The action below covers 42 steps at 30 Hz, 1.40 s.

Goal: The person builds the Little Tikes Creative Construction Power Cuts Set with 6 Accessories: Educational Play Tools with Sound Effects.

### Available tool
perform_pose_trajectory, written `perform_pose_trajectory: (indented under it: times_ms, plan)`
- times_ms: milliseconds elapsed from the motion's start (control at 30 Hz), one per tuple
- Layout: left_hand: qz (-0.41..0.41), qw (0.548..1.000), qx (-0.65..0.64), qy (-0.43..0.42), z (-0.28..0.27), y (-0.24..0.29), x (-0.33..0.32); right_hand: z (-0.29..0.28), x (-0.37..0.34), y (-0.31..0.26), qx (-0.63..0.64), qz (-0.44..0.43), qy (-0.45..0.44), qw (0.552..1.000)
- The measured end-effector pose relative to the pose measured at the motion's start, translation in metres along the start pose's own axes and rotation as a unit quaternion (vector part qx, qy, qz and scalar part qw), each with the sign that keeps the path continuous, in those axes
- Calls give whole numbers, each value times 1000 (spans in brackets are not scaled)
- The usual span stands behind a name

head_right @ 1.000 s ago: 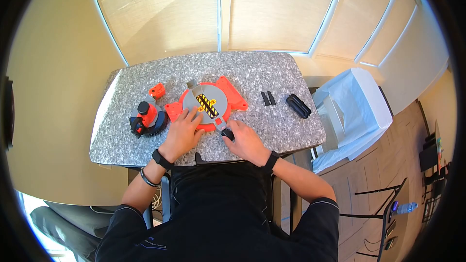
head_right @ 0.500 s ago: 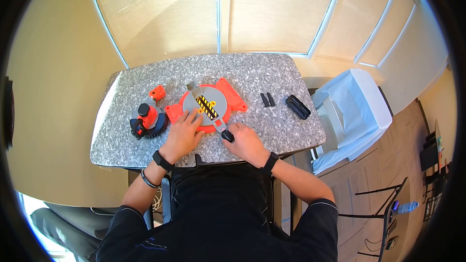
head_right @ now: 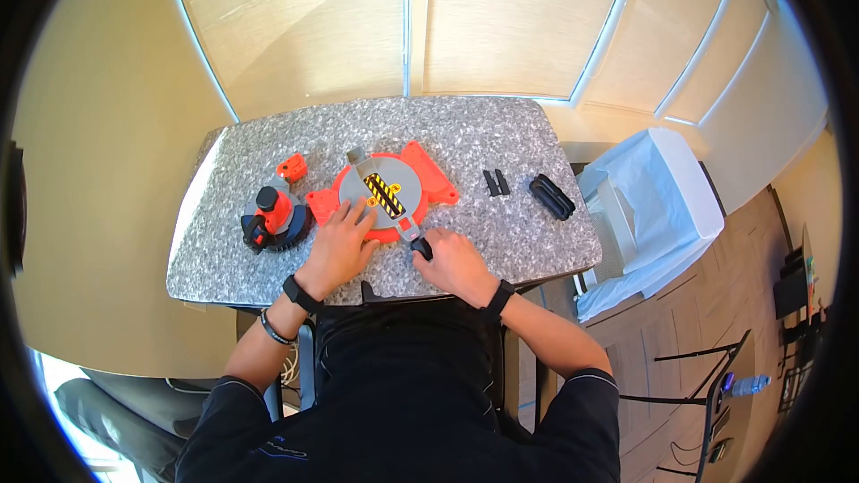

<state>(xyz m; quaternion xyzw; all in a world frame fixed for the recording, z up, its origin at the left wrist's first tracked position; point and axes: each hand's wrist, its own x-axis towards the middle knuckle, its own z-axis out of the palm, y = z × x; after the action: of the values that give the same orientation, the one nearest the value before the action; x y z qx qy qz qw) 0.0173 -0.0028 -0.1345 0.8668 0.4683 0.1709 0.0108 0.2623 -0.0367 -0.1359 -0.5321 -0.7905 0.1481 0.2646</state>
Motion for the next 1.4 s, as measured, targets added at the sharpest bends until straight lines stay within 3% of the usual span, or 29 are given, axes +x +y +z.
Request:
perform_pose_trajectory:
  times_ms: [933, 1200, 1400]
  plan:
    - [5, 1000, -8, 8, -3, -2, -2, -5, 5, 8, 26, 3, 9, 1000]
    - [-18, 991, -134, 11, -20, -18, -17, -19, 38, 48, -11, -8, 126, 992]
    - [-76, 990, -112, 49, -31, -18, -42, -25, 49, 83, -36, 25, 93, 995]
